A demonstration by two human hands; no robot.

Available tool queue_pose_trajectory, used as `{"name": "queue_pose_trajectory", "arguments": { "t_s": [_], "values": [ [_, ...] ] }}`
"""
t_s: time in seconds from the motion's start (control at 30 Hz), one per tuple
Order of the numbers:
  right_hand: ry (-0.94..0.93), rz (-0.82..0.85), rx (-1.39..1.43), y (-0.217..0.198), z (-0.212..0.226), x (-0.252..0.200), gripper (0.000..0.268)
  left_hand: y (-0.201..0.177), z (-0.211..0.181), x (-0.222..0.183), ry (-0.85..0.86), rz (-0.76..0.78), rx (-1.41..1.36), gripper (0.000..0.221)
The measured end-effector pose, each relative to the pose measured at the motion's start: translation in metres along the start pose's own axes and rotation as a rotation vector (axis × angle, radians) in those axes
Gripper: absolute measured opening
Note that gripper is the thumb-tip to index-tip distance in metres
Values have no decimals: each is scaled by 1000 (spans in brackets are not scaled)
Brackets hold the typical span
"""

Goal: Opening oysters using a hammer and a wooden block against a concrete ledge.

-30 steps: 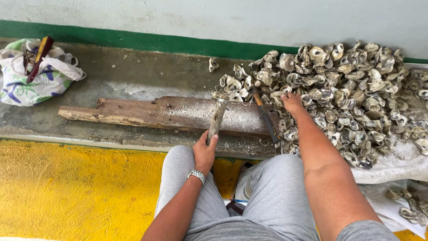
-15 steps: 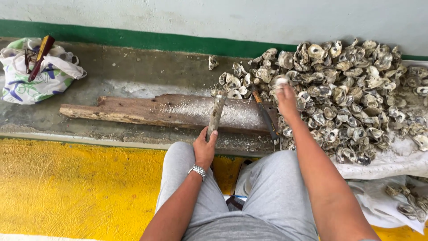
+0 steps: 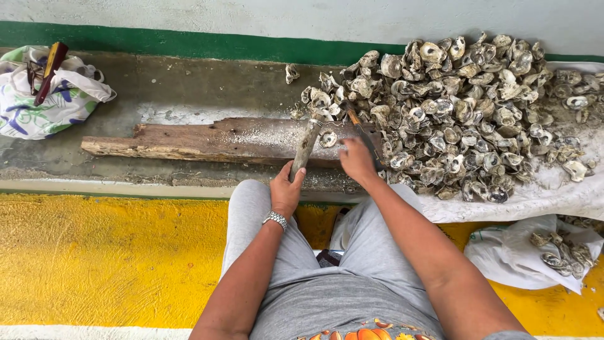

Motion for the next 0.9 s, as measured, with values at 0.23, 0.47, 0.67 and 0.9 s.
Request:
{"name": "queue_pose_trajectory", "arguments": {
  "t_s": [0.23, 0.47, 0.67, 0.9],
  "values": [
    [204, -165, -783, -81, 6, -28, 62, 4, -14, -4, 68, 10, 103, 49],
    [387, -280, 75, -74, -4, -52, 34, 3, -13, -4, 30, 39, 253, 49],
    [169, -235, 146, -105, 79, -129, 44, 6, -21, -6, 10, 68, 252, 49],
    [-118, -220, -20, -99, 119, -195, 51, 10, -21, -8, 47, 69, 319, 49]
  ]
}}
Point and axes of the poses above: each hand's wrist, its own x-axis towards the middle knuckle, its own y-axis out of the palm, z = x × y, the point moved 10 cm from there along x, towards the middle knuckle, and after that the axes turned 5 degrees about -y, right-handed, at the moved point
